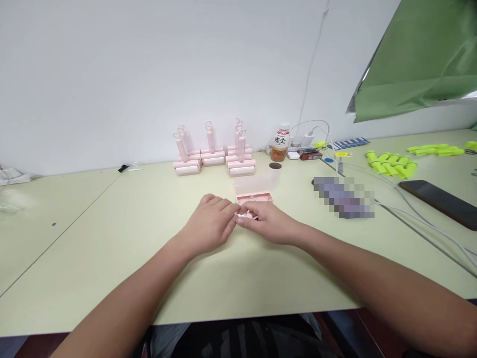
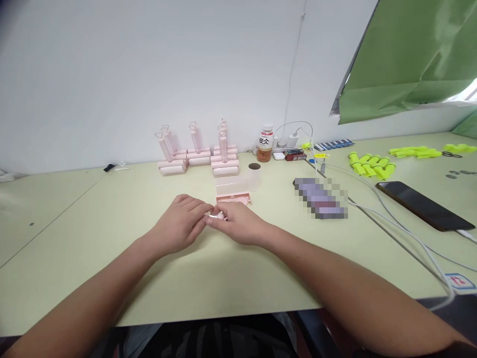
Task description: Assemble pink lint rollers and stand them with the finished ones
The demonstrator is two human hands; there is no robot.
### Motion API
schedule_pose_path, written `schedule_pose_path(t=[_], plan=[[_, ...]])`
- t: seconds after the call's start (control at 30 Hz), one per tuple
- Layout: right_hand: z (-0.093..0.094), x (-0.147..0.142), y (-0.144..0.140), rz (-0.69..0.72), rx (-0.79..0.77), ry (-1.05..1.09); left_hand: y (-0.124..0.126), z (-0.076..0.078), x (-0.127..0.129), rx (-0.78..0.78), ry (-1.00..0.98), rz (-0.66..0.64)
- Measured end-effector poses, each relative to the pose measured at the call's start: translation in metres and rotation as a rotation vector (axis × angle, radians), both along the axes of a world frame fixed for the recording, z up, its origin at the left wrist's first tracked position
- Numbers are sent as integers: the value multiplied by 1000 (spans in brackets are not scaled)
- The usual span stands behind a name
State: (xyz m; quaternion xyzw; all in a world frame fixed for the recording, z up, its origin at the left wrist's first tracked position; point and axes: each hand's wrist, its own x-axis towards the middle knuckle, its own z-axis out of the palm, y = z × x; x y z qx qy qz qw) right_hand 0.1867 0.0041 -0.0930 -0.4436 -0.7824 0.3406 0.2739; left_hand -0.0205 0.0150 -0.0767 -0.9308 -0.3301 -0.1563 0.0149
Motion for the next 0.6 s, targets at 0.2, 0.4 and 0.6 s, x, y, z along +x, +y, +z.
schedule_pose_path(t=[0.2, 0.4, 0.6], plan=[[-5, 0, 2, -40, -232, 296, -3, -5, 3, 23, -41, 79], [-5, 0, 0, 81, -111, 260, 1, -12, 1, -8, -131, 113], [-7, 5, 6, 170, -156, 277, 8, -16, 0, -200, -270, 106]])
